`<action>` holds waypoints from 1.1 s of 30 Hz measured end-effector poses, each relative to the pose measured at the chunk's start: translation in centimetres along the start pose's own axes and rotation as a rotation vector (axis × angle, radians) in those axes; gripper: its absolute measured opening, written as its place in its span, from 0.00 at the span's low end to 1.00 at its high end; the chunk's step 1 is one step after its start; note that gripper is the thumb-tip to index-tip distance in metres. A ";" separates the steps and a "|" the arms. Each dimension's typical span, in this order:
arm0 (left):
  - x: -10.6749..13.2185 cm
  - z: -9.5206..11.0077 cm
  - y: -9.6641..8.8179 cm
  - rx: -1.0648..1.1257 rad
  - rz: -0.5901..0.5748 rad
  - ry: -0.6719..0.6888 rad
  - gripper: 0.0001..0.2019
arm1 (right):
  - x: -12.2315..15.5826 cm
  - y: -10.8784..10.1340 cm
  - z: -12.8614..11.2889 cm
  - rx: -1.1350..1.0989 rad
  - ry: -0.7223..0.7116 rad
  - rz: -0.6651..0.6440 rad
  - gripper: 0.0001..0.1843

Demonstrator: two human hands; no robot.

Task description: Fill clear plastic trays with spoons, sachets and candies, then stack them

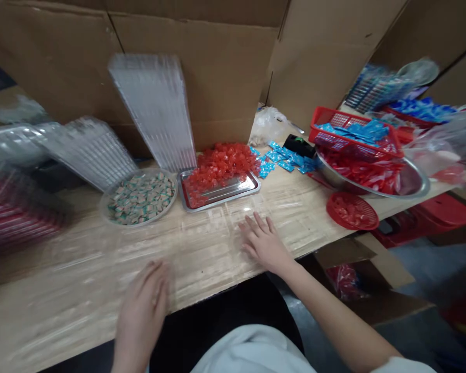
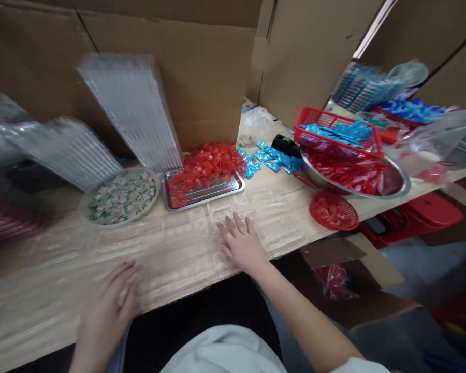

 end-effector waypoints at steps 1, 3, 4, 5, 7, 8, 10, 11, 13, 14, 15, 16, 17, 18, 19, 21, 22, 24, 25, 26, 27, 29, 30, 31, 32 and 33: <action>-0.4 1.7 1.1 0.012 -0.031 0.044 0.16 | 0.0 0.3 0.0 0.011 0.022 -0.019 0.27; -1.5 4.8 3.4 -0.001 -0.133 0.091 0.21 | 0.1 0.8 0.6 0.030 0.055 -0.041 0.26; -2.0 6.1 4.5 -0.016 -0.173 0.112 0.24 | 0.3 0.9 0.9 0.037 0.063 -0.044 0.26; -2.5 7.1 5.5 -0.035 -0.207 0.120 0.26 | 0.4 0.9 1.2 0.041 0.067 -0.043 0.26; -3.3 8.4 7.1 -0.065 -0.249 0.135 0.28 | 0.6 0.8 1.5 0.042 0.075 -0.038 0.26; -3.5 8.7 7.7 -0.077 -0.265 0.134 0.29 | 0.6 0.8 1.6 0.041 0.078 -0.035 0.26; -3.7 9.0 8.7 -0.091 -0.289 0.126 0.29 | 0.6 0.7 1.5 0.036 0.086 -0.028 0.26; -3.8 9.1 9.0 -0.095 -0.297 0.116 0.29 | 0.6 0.7 1.5 0.034 0.089 -0.023 0.26; -3.7 9.4 9.3 -0.100 -0.300 0.088 0.29 | 0.6 0.9 1.4 0.038 0.094 -0.006 0.26; -3.7 9.5 9.4 -0.098 -0.300 0.074 0.29 | 0.6 1.1 1.5 0.044 0.094 0.006 0.26; -3.8 9.8 9.4 -0.093 -0.299 0.061 0.29 | 0.6 1.2 1.5 0.052 0.093 0.020 0.25; -3.8 10.0 9.5 -0.084 -0.299 0.048 0.29 | 0.6 1.4 1.6 0.060 0.089 0.037 0.25; -3.9 10.1 9.6 -0.074 -0.298 0.033 0.30 | 0.5 1.5 1.7 0.068 0.083 0.055 0.25; -4.0 10.3 9.7 -0.063 -0.295 0.018 0.31 | 0.5 1.7 1.8 0.075 0.074 0.073 0.24; -4.1 10.5 9.8 -0.052 -0.292 0.005 0.31 | 0.4 1.8 1.8 0.080 0.063 0.090 0.24; -4.3 10.8 9.8 -0.031 -0.289 -0.020 0.32 | 0.3 1.9 1.9 0.090 0.044 0.119 0.23; -4.4 11.0 9.7 -0.019 -0.290 -0.030 0.32 | 0.3 1.8 1.9 0.095 0.035 0.130 0.23; -4.6 11.0 9.1 0.017 -0.303 -0.032 0.32 | 0.3 1.7 1.9 0.105 0.025 0.154 0.23; -4.7 10.6 8.5 0.033 -0.305 -0.033 0.32 | 0.3 1.6 2.0 0.108 0.025 0.171 0.23; -4.7 9.9 7.7 0.043 -0.298 -0.041 0.31 | 0.4 1.5 2.0 0.108 0.027 0.191 0.23; -4.8 8.7 6.6 0.039 -0.281 -0.059 0.30 | 0.5 1.4 2.1 0.105 0.029 0.213 0.23; -4.5 5.1 4.1 -0.017 -0.224 -0.137 0.28 | 0.5 1.2 2.2 0.094 0.032 0.255 0.23; -4.2 3.0 2.9 -0.064 -0.195 -0.189 0.27 | 0.5 1.2 2.3 0.088 0.027 0.268 0.23; -3.8 0.9 2.0 -0.115 -0.178 -0.240 0.27 | 0.5 1.2 2.3 0.083 0.018 0.275 0.23; -3.3 -0.9 1.3 -0.154 -0.167 -0.288 0.27 | 0.5 1.3 2.2 0.080 0.006 0.277 0.22; -2.8 -2.3 1.1 -0.179 -0.177 -0.320 0.27 | 0.4 1.4 2.1 0.077 -0.007 0.278 0.22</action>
Point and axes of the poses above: each hand's wrist, its own x-axis away from the middle knuckle, its own y-axis out of the palm, z = x × y, the point moved 6 cm from there along -x, towards the middle knuckle, and after that the axes turned 4 degrees about x, right-handed, at the moved point
